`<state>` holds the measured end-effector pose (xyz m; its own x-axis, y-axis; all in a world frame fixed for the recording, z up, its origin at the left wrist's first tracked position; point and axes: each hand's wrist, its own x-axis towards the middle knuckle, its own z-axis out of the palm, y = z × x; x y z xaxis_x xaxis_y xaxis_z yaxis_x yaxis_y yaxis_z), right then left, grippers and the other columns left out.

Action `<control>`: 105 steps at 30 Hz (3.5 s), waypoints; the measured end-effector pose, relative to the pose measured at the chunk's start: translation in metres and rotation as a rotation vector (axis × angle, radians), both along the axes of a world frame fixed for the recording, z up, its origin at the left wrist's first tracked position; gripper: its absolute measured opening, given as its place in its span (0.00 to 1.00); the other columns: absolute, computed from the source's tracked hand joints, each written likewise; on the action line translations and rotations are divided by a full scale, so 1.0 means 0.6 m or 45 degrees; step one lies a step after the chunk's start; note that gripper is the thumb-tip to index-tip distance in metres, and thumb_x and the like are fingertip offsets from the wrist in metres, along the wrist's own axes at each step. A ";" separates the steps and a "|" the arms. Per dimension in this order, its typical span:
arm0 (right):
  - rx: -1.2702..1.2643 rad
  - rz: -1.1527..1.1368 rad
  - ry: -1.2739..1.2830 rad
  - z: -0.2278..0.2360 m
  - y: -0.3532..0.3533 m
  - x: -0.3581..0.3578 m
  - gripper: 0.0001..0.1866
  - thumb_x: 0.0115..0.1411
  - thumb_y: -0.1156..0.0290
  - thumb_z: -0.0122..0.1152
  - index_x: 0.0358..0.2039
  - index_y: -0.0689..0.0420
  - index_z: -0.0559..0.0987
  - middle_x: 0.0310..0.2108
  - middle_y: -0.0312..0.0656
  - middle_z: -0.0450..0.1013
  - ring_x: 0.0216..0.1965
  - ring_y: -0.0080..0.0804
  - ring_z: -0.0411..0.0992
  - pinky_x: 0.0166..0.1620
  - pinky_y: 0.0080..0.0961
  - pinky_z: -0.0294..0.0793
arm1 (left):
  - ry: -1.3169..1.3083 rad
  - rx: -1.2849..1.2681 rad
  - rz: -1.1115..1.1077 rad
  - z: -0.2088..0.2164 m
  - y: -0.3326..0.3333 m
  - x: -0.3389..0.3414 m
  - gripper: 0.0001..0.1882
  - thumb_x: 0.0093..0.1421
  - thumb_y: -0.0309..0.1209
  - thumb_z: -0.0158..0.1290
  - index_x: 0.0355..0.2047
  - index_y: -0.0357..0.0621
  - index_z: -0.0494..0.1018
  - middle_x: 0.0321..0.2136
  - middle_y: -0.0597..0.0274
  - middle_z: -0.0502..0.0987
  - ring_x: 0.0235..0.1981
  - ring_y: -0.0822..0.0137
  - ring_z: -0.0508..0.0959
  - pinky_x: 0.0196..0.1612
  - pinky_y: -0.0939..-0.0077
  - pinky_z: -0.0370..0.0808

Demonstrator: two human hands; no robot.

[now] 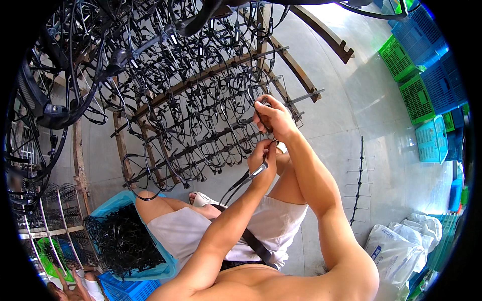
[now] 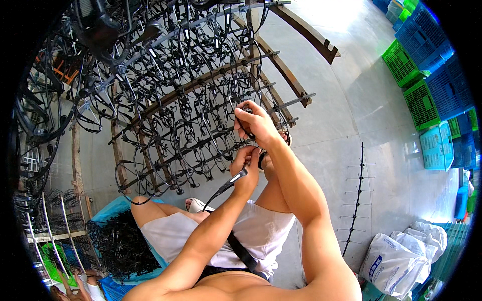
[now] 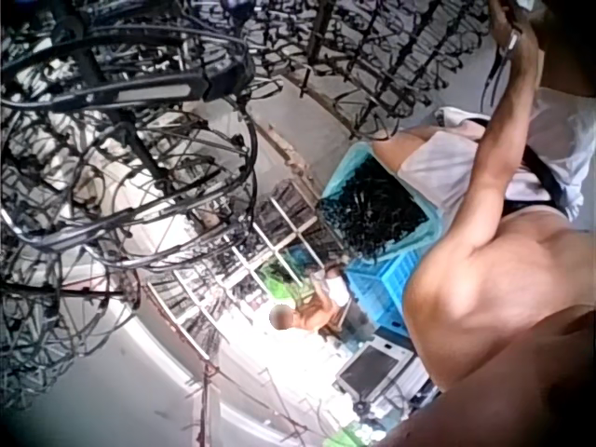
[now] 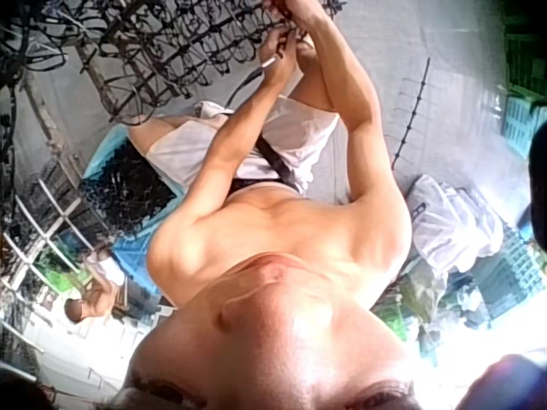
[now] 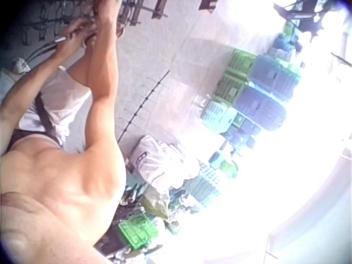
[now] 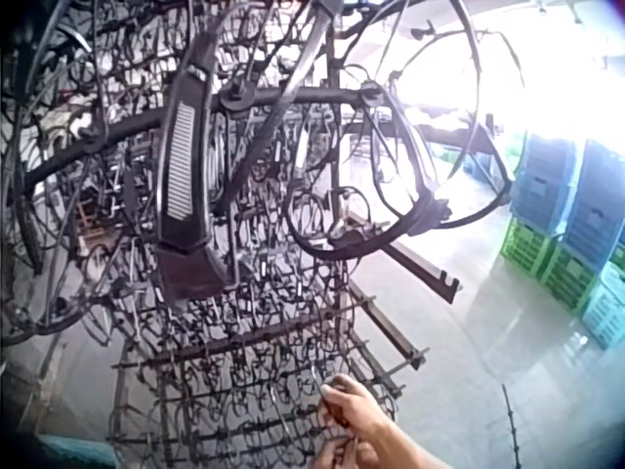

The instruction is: The person sits on a chair and repeatedly picks up black wire loops from a blue basket. They attach each loop to a metal rack using a small metal clip, then place the clip into the rack. The process is repeated continuously.

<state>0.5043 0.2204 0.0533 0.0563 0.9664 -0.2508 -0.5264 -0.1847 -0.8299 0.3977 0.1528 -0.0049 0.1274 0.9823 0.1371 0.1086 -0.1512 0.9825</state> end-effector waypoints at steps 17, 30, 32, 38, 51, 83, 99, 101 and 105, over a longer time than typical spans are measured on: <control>0.085 -0.108 -0.161 -0.024 -0.029 0.013 0.09 0.58 0.68 0.47 0.31 0.60 0.71 0.20 0.43 0.72 0.22 0.28 0.71 0.27 0.22 0.69 | -0.260 -0.091 -0.045 -0.007 0.001 0.021 0.07 0.61 0.27 0.52 0.36 0.36 0.74 0.22 0.65 0.72 0.21 0.76 0.68 0.26 0.80 0.65; 0.145 -0.268 -0.403 -0.018 -0.041 0.016 0.18 0.59 0.68 0.51 0.48 0.63 0.73 0.32 0.44 0.75 0.32 0.27 0.71 0.38 0.24 0.71 | -0.439 -0.270 -0.101 -0.004 -0.039 0.015 0.21 0.68 0.44 0.39 0.50 0.39 0.64 0.42 0.61 0.70 0.32 0.76 0.69 0.33 0.82 0.67; 0.218 -0.448 -1.056 0.004 -0.085 -0.002 0.18 0.62 0.63 0.51 0.46 0.63 0.73 0.40 0.43 0.72 0.36 0.29 0.69 0.41 0.25 0.69 | -0.452 -0.227 -0.193 0.037 -0.062 -0.014 0.31 0.68 0.51 0.29 0.59 0.37 0.56 0.56 0.60 0.61 0.46 0.71 0.67 0.47 0.76 0.67; 0.654 -0.196 -1.455 0.035 -0.243 -0.056 0.18 0.63 0.57 0.47 0.41 0.60 0.71 0.41 0.43 0.67 0.38 0.35 0.66 0.45 0.30 0.64 | -0.346 0.263 -0.106 0.107 -0.035 -0.071 0.35 0.66 0.54 0.22 0.54 0.35 0.60 0.55 0.53 0.61 0.57 0.60 0.59 0.61 0.65 0.50; 0.523 -0.488 0.585 0.063 -0.267 -0.009 0.17 0.65 0.55 0.45 0.42 0.55 0.70 0.31 0.38 0.66 0.31 0.35 0.69 0.44 0.43 0.74 | -0.583 -0.303 -1.208 0.094 -0.079 -0.065 0.39 0.64 0.50 0.42 0.62 0.30 0.44 0.61 0.46 0.50 0.62 0.60 0.49 0.63 0.67 0.46; 0.055 -0.078 -0.512 -0.027 0.013 0.130 0.15 0.63 0.67 0.54 0.45 0.64 0.73 0.26 0.34 0.67 0.19 0.20 0.66 0.22 0.18 0.64 | 0.202 -0.184 -0.291 -0.007 0.015 0.126 0.14 0.63 0.35 0.50 0.34 0.33 0.75 0.21 0.60 0.78 0.20 0.74 0.74 0.25 0.78 0.71; 0.083 -0.175 -0.708 -0.003 -0.032 0.127 0.14 0.62 0.66 0.55 0.43 0.62 0.75 0.22 0.34 0.68 0.18 0.19 0.66 0.23 0.16 0.64 | 0.130 0.148 -0.008 -0.019 0.008 0.141 0.18 0.64 0.34 0.49 0.49 0.36 0.68 0.29 0.59 0.77 0.24 0.68 0.78 0.30 0.76 0.75; 0.065 -0.180 -0.617 0.005 -0.041 0.125 0.14 0.62 0.66 0.55 0.43 0.62 0.75 0.22 0.34 0.68 0.18 0.19 0.67 0.22 0.17 0.64 | 0.073 -0.088 -0.147 -0.021 0.006 0.141 0.16 0.64 0.35 0.48 0.47 0.36 0.70 0.29 0.60 0.78 0.25 0.69 0.78 0.31 0.76 0.74; 0.062 -0.210 -0.573 0.010 -0.041 0.121 0.12 0.59 0.65 0.58 0.36 0.61 0.74 0.17 0.33 0.66 0.17 0.19 0.66 0.20 0.18 0.65 | -0.042 -0.190 -0.163 -0.009 0.012 0.143 0.14 0.64 0.36 0.49 0.37 0.36 0.74 0.25 0.61 0.78 0.25 0.73 0.77 0.31 0.78 0.72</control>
